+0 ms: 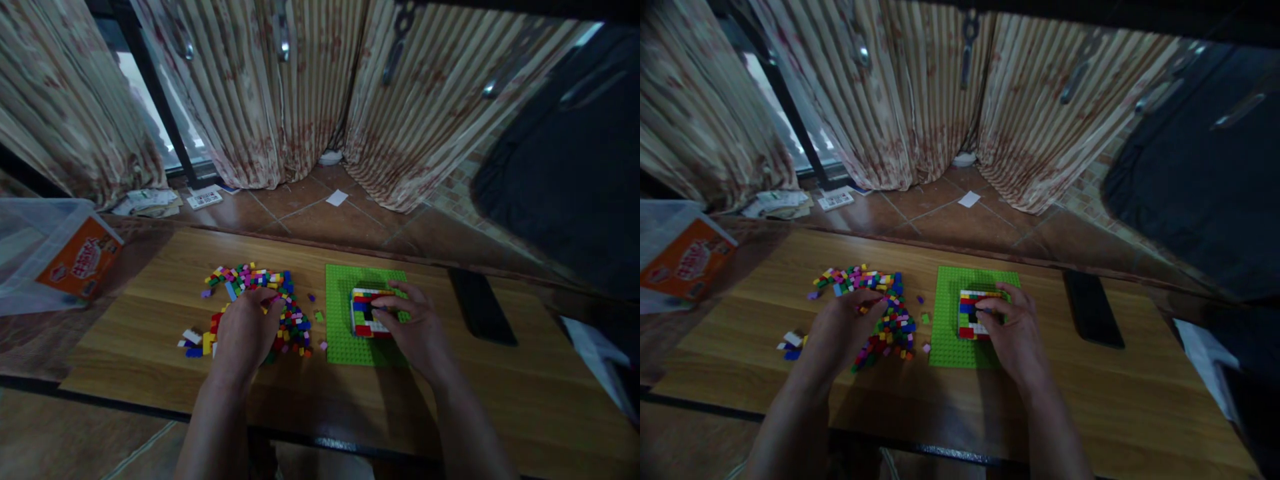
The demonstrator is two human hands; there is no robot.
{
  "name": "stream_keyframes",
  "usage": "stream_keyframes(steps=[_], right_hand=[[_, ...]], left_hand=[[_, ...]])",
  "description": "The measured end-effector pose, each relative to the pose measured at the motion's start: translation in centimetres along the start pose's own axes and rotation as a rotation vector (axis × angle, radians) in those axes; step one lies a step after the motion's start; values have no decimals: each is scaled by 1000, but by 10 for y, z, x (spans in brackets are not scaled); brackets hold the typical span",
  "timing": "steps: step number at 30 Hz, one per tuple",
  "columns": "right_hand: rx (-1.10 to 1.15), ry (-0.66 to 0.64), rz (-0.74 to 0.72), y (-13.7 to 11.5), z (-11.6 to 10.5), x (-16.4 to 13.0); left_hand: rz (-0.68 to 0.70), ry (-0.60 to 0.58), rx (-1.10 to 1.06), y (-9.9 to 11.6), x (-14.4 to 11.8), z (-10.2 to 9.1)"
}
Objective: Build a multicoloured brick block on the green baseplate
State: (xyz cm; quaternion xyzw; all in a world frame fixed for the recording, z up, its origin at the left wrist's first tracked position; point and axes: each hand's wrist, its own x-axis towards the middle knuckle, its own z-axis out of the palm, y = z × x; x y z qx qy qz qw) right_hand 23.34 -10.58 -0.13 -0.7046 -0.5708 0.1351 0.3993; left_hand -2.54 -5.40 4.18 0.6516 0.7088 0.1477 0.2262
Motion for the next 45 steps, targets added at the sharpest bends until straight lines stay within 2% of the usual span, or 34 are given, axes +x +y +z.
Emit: stream_keyframes(steps=[12,19,22,24,26,28,30,32,35,38,41,43,45], right_hand=[[289,-24,219,2,3,4],[294,-4,274,1,5,5],[305,-8,285,2,5,4],[374,-24,316,3,2,5],[489,5,359,3,-4,6],[586,143,374,2,-12,9],[621,341,355,0,-18,13],[638,492,341,-3,-21,15],[647,540,315,-15,-15,12],[537,424,281,-37,-3,0],[421,120,199,-60,12,-18],[298,-89,73,-70,22,-28],[179,-224,-45,-73,33,-35]], left_hand=[[12,11,-79,-7,3,5],[17,57,-124,-7,4,5],[25,84,-209,-9,5,5],[25,123,-344,-8,4,3],[17,209,-578,-5,2,0],[6,340,-879,-1,1,-6],[-8,473,-1186,3,0,-12],[-32,556,-1428,3,1,-17],[-79,628,-1616,0,3,-21],[-72,675,-1670,-3,3,-22],[-65,706,-1687,-4,1,-23],[-77,726,-1694,-5,0,-24],[-94,739,-1692,-6,0,-26]])
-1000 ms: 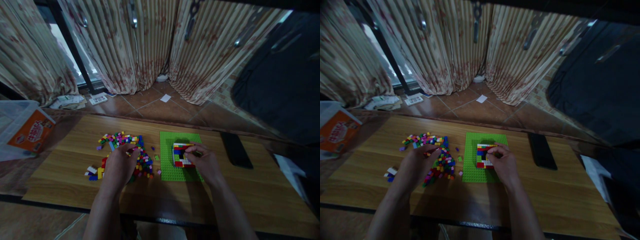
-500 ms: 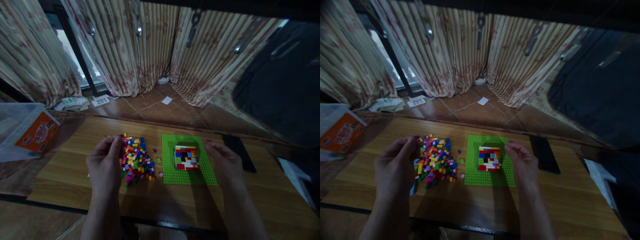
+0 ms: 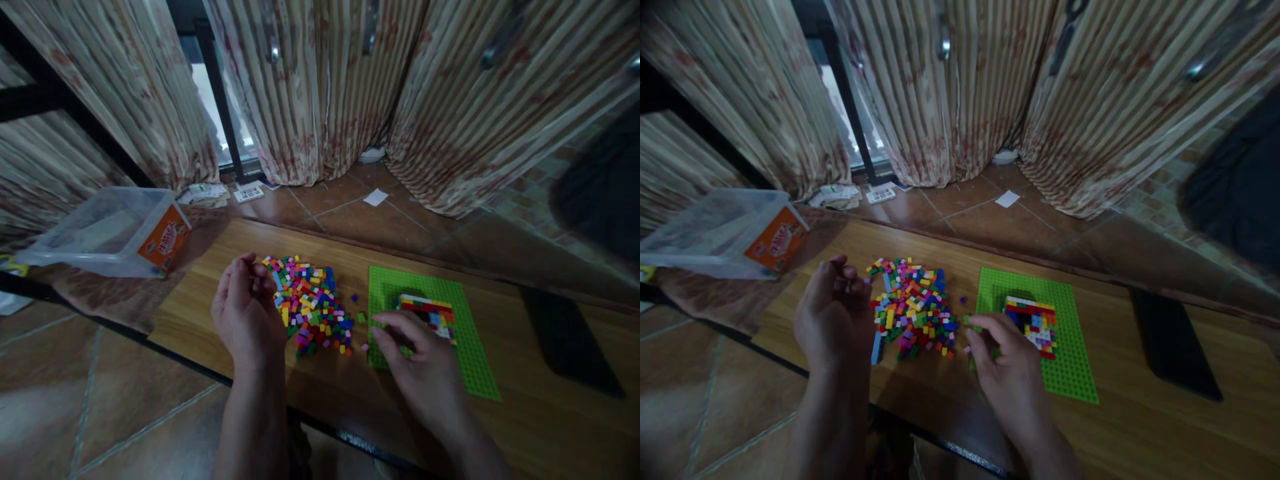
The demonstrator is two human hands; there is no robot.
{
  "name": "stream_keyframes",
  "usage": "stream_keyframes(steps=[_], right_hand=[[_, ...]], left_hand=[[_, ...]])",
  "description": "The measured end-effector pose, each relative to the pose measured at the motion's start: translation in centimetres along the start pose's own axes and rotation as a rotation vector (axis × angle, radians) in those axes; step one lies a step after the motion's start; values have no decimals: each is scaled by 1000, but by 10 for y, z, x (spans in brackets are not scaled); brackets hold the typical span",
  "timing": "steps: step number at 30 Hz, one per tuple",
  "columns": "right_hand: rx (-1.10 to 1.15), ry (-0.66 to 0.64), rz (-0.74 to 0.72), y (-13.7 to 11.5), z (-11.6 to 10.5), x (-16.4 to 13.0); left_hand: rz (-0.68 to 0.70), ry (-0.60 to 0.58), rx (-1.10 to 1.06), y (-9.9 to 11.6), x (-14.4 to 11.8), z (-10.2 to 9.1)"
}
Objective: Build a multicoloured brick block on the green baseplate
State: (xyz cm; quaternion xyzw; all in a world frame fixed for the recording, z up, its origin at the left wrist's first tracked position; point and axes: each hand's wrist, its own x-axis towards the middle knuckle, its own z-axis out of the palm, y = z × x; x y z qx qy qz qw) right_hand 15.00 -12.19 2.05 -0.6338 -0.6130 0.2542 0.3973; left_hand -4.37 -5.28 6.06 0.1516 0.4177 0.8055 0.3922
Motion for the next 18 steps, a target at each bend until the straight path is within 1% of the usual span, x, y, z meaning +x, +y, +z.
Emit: stream_keyframes(steps=[2,5,8,10,14,18], right_hand=[[-106,-50,-64,3,11,-2],[-274,-35,-119,11,24,-2],[-421,-32,-121,16,31,-1],[-479,-39,-105,18,33,0],[-496,-40,-100,17,37,1],[-402,-55,-85,14,41,2]], left_hand=[[-4,10,3,1,1,-1],[-12,27,-14,3,3,-2],[-25,30,-19,4,4,-2],[-31,26,-15,5,4,-2],[-20,40,-12,8,6,-4],[24,52,30,12,9,-7]])
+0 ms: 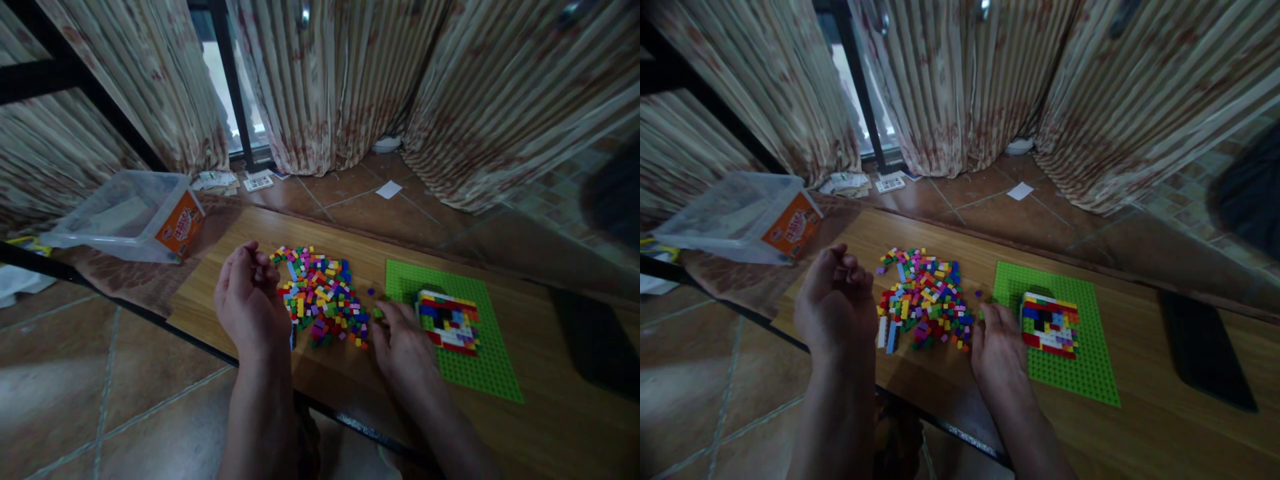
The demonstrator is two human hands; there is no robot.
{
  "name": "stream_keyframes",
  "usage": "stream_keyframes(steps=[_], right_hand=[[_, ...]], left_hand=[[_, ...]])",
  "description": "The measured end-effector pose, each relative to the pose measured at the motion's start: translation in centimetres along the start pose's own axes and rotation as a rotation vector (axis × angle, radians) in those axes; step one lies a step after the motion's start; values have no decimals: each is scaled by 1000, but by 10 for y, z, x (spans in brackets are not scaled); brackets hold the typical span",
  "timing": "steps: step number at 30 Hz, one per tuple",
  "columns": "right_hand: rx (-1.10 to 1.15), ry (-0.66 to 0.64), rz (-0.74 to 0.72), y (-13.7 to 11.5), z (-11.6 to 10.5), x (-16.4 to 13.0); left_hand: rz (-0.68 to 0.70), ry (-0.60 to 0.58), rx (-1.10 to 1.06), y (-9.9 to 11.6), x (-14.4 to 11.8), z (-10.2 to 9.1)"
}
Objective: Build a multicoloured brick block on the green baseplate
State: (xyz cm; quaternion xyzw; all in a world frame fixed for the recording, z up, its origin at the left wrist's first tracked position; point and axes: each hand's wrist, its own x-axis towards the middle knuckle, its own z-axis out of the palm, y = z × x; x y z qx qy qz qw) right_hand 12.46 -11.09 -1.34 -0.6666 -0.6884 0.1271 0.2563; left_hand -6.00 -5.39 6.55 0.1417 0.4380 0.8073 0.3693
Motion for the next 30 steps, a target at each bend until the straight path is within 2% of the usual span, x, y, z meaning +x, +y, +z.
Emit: stream_keyframes(steps=[6,10,14,20,23,30], right_hand=[[224,-84,56,-10,2,2],[383,-118,107,-10,-5,4],[306,-108,174,-2,-20,5],[88,-314,218,-3,-27,1],[142,-302,208,-9,-20,-2],[511,-211,231,-8,-5,-1]], left_hand=[[14,26,-38,6,4,-5],[2,26,-24,6,5,-6],[-16,34,-41,5,6,-5],[-7,28,-31,8,7,-7],[-5,16,-32,8,7,-8],[-9,-18,-37,7,7,-9]])
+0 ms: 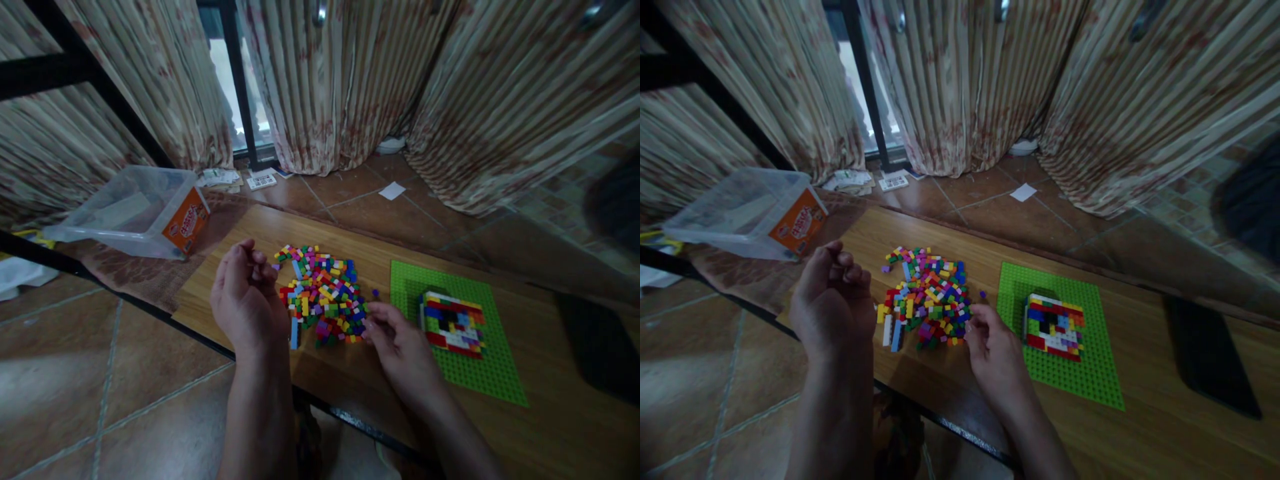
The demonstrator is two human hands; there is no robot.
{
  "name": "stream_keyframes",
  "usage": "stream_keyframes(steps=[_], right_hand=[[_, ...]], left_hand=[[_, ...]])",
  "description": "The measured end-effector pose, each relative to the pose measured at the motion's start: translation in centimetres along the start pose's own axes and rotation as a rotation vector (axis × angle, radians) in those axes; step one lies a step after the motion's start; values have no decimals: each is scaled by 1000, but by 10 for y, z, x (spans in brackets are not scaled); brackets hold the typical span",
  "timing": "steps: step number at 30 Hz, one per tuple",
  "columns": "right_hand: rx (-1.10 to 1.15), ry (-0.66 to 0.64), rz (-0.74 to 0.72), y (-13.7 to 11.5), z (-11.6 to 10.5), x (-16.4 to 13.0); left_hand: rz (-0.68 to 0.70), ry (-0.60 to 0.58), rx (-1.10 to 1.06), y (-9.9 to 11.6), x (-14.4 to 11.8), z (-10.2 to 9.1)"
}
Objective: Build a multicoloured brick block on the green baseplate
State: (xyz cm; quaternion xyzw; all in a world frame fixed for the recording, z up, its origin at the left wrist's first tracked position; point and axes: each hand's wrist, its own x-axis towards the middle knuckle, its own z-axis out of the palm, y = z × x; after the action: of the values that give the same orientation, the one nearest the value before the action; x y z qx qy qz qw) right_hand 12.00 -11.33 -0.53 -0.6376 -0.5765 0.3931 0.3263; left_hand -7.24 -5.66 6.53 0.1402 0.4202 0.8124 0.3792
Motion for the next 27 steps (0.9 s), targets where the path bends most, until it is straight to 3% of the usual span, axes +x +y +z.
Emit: stream_keyframes(steps=[5,9,14,19,27], right_hand=[[9,87,-133,-11,8,-6],[-175,-23,-410,-30,39,-20],[-447,-61,-585,-41,70,-25],[-564,-92,-621,-39,77,-13],[-610,-159,-551,-39,72,-10]], left_hand=[[17,11,-23,3,2,-3],[25,30,-29,8,4,-5],[26,30,-35,9,6,-8],[21,34,-44,10,10,-10],[-23,81,-55,15,12,-6]])
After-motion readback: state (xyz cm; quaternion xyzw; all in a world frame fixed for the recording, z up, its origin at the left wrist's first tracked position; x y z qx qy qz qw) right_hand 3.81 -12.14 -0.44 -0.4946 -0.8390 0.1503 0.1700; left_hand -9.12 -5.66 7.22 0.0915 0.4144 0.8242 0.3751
